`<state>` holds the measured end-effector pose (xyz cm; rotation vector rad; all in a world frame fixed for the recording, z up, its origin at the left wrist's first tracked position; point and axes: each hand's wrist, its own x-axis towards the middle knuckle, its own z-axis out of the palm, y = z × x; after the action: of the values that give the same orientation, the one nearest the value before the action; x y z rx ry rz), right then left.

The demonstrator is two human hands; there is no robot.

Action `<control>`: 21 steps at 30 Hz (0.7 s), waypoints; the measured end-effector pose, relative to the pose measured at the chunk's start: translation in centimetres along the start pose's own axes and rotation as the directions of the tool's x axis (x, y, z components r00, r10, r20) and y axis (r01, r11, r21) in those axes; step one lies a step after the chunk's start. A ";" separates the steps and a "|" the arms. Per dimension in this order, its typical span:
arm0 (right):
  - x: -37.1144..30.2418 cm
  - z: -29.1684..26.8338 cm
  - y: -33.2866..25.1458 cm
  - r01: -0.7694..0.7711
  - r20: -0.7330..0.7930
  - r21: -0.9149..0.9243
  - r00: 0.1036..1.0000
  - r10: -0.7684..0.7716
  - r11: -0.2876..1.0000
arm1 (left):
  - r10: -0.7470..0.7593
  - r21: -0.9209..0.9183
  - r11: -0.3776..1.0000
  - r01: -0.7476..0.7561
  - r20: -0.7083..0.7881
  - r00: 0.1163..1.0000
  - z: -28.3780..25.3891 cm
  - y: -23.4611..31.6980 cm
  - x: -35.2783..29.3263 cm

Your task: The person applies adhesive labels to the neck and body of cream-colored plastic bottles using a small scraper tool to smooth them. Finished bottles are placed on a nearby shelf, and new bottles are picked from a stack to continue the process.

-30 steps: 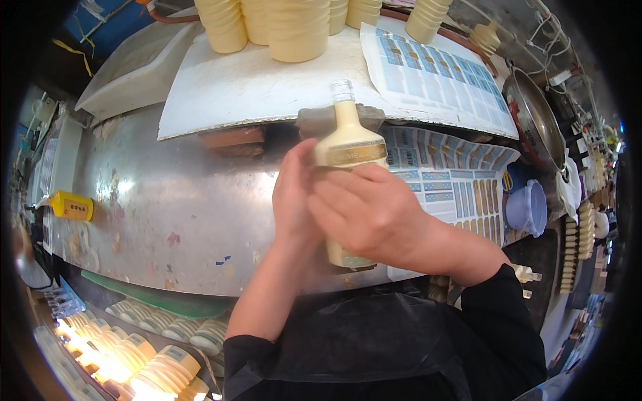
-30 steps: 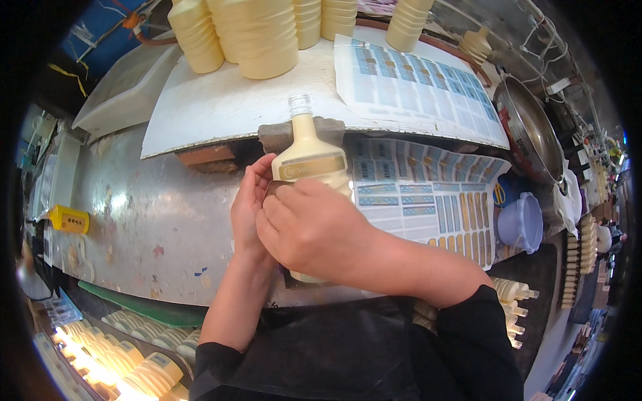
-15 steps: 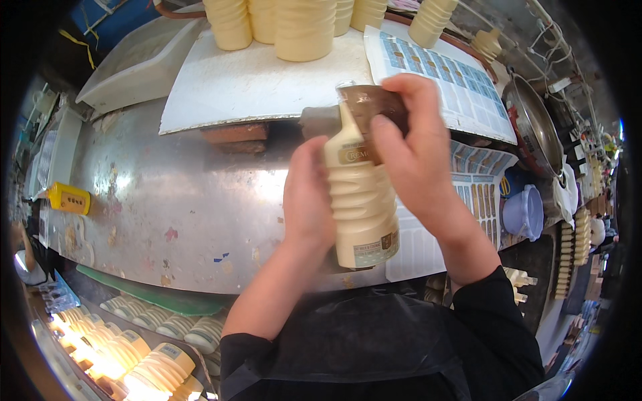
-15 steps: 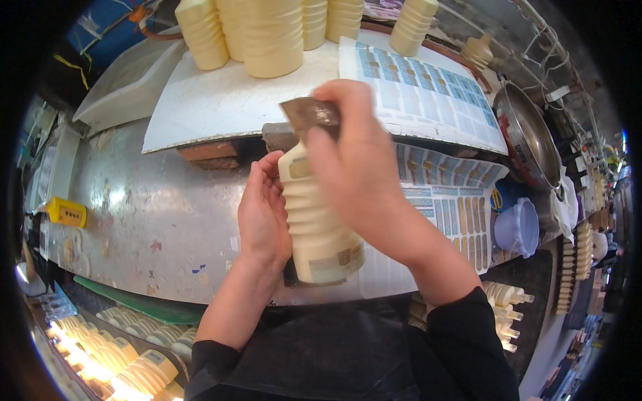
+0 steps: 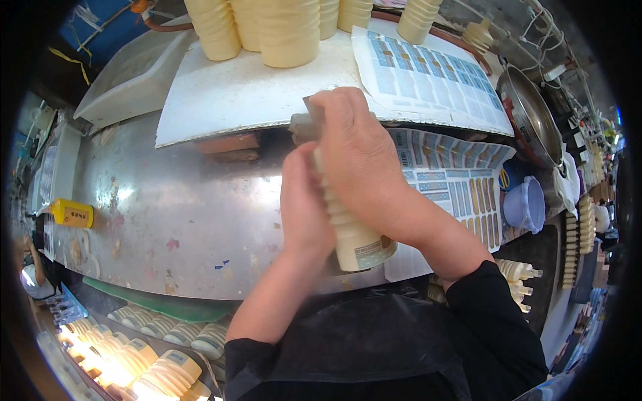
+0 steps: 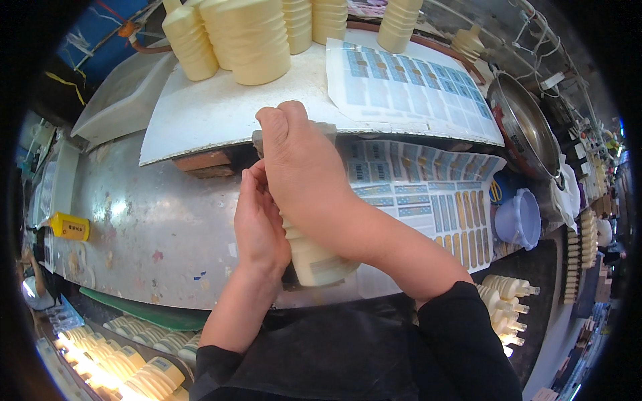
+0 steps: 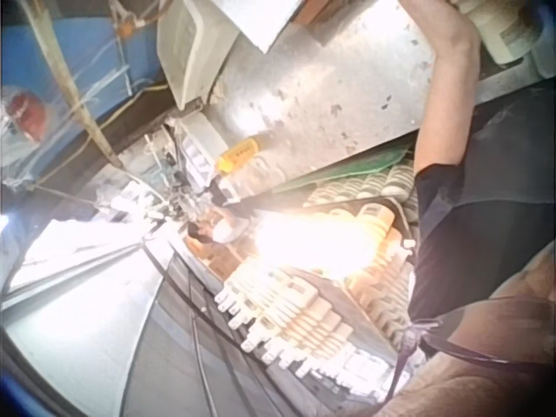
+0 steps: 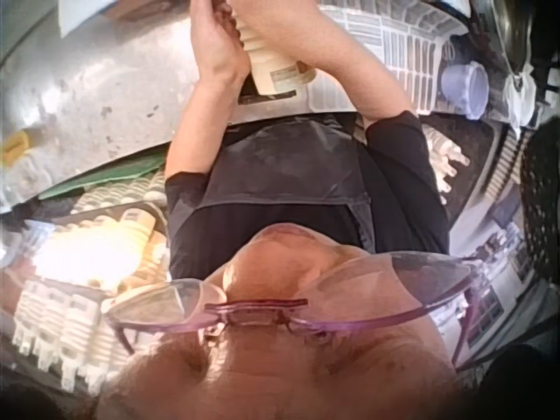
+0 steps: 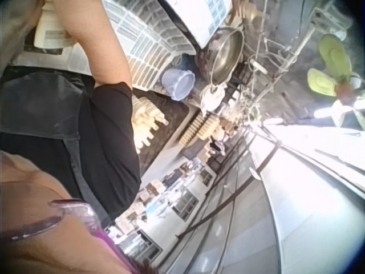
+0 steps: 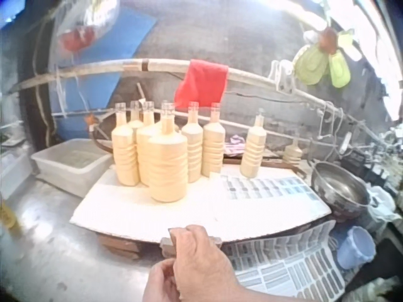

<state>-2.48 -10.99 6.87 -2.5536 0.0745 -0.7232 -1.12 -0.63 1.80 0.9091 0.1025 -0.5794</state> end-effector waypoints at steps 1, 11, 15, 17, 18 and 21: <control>0.1 -0.2 0.1 -0.016 0.014 -0.040 1.000 0.016 0.999 | 0.005 -0.009 1.000 -0.005 0.028 1.000 -0.2 0.1 -0.1; -0.3 -0.8 1.5 -0.052 0.017 0.038 0.999 0.051 0.998 | 0.085 0.097 0.991 -0.093 0.081 0.993 -1.0 -0.5 0.8; -1.2 -1.4 5.7 -0.076 -0.097 0.010 0.992 0.076 0.997 | 0.117 0.406 0.904 -0.133 0.063 0.991 -0.9 -0.6 1.1; -2.0 -1.7 7.6 -0.106 -0.119 0.062 0.986 0.113 0.992 | 0.109 0.458 0.880 -0.129 0.069 0.992 -1.8 -1.0 2.2; -2.4 -1.9 8.1 -0.115 -0.122 0.080 0.985 0.124 0.990 | 0.109 0.453 0.882 -0.128 0.067 0.992 -2.0 -1.0 2.3; -2.3 -2.4 8.0 -0.067 -0.238 0.172 0.965 0.108 0.983 | 0.154 0.465 0.869 -0.169 0.070 0.986 -2.2 -0.9 2.4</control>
<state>-5.09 -18.73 3.83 -2.2799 0.2012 -0.9678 0.78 -0.33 -0.98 1.3675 -0.1504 -0.4666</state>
